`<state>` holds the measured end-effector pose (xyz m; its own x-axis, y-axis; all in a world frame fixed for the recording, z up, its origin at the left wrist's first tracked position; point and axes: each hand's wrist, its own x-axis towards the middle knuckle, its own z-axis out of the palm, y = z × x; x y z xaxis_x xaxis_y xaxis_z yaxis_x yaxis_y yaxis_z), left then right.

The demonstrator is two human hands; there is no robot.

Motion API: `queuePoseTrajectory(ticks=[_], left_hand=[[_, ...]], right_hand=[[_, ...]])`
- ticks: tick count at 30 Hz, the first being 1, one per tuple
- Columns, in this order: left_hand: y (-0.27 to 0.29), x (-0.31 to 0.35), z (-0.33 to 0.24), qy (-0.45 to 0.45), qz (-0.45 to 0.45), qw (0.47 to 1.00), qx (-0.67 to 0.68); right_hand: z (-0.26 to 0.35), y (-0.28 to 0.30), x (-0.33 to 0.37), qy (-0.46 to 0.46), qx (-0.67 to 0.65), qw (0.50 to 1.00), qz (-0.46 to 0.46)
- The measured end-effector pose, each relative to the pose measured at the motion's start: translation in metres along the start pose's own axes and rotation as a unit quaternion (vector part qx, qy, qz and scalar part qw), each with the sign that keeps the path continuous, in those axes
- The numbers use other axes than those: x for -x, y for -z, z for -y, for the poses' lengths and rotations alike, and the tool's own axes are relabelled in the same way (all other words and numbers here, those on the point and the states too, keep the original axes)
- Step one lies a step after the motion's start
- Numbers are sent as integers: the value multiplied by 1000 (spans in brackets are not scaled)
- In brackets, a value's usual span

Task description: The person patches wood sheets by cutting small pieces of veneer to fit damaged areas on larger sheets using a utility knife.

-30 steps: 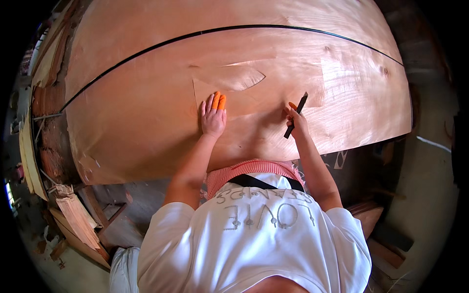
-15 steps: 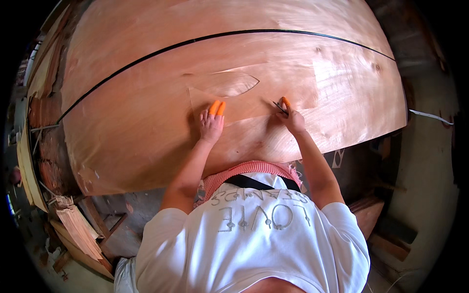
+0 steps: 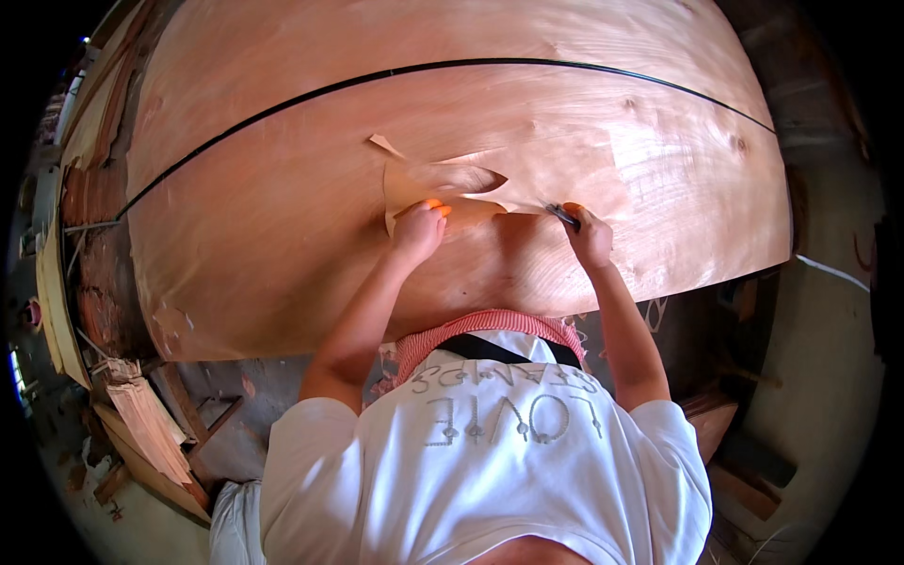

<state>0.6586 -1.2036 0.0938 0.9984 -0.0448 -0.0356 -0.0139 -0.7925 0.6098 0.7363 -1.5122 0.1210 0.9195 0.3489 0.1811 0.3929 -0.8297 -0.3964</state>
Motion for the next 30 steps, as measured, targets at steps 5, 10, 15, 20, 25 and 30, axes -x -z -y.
queuePoseTrajectory(ticks=[5, 10, 15, 20, 25, 30], left_hand=[[15, -17, 11, 75, 141, 987, -6], [52, -32, 5, 111, 177, 968, 138], [124, -28, -41, -87, -306, 934, 165], [85, -13, -44, -78, -241, 966, 56], [-13, 15, -40, -102, 35, 994, -29], [-43, 15, -38, -139, 64, 983, -102]], right_hand=[[33, 39, -7, 28, -10, 999, 24], [33, 35, -56, 11, 8, 1000, 14], [-34, 52, -116, -201, 83, 973, -80], [-19, 76, -112, -156, -52, 977, -136], [-34, 64, -36, -219, -126, 967, -27], [-152, 106, 64, -326, -328, 845, -268]])
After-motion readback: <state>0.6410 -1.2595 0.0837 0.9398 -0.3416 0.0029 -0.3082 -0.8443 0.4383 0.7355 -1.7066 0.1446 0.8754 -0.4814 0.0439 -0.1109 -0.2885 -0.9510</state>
